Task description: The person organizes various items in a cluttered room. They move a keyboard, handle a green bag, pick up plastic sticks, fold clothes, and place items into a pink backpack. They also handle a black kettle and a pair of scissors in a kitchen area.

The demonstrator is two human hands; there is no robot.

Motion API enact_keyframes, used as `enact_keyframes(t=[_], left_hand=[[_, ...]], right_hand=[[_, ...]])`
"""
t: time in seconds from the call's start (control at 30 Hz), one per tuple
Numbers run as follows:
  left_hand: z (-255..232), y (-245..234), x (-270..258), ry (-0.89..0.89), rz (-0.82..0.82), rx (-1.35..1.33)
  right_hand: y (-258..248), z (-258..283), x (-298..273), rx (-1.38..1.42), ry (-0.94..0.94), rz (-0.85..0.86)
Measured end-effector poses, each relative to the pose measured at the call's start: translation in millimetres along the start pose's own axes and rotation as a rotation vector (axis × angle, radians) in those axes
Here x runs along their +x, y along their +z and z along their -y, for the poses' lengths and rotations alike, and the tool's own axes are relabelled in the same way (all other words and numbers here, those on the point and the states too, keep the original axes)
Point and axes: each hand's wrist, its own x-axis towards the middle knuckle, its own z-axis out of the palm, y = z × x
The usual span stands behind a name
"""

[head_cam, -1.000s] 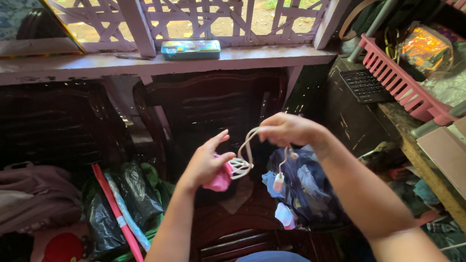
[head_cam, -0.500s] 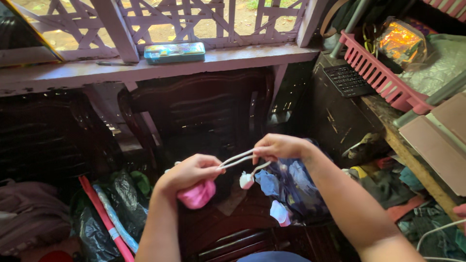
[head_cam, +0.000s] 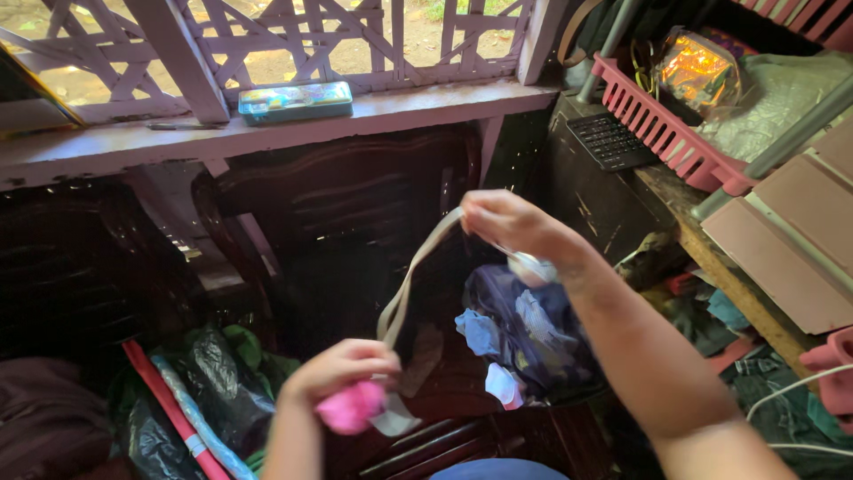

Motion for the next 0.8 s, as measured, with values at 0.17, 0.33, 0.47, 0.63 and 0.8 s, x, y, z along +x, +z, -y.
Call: enact_keyframes(t=[0.17, 0.33, 0.47, 0.63, 0.8], left_hand=[[4.0, 74.5, 87.5, 0.244, 0.16, 0.046], [-45.1, 52.4, 107.1, 0.226, -0.567, 0.455], [-64.6, 13.4, 80.3, 0.277, -0.779, 0.33], [-51.9, 11.9, 68.8, 0.054, -0.593, 0.462], [-48.7, 37.0, 79.4, 0.177, -0.682, 0.672]], right_hand=[[59.4, 45.0, 5.3, 0.466, -0.192, 0.116], [64.0, 55.8, -18.6, 0.558, -0.198, 0.393], [31.5, 37.9, -31.8, 0.385, 0.084, 0.181], [7.3, -2.6, -33.9, 0.507, 0.34, -0.211], [6.5, -18.2, -34.6, 0.775, 0.207, -0.083]])
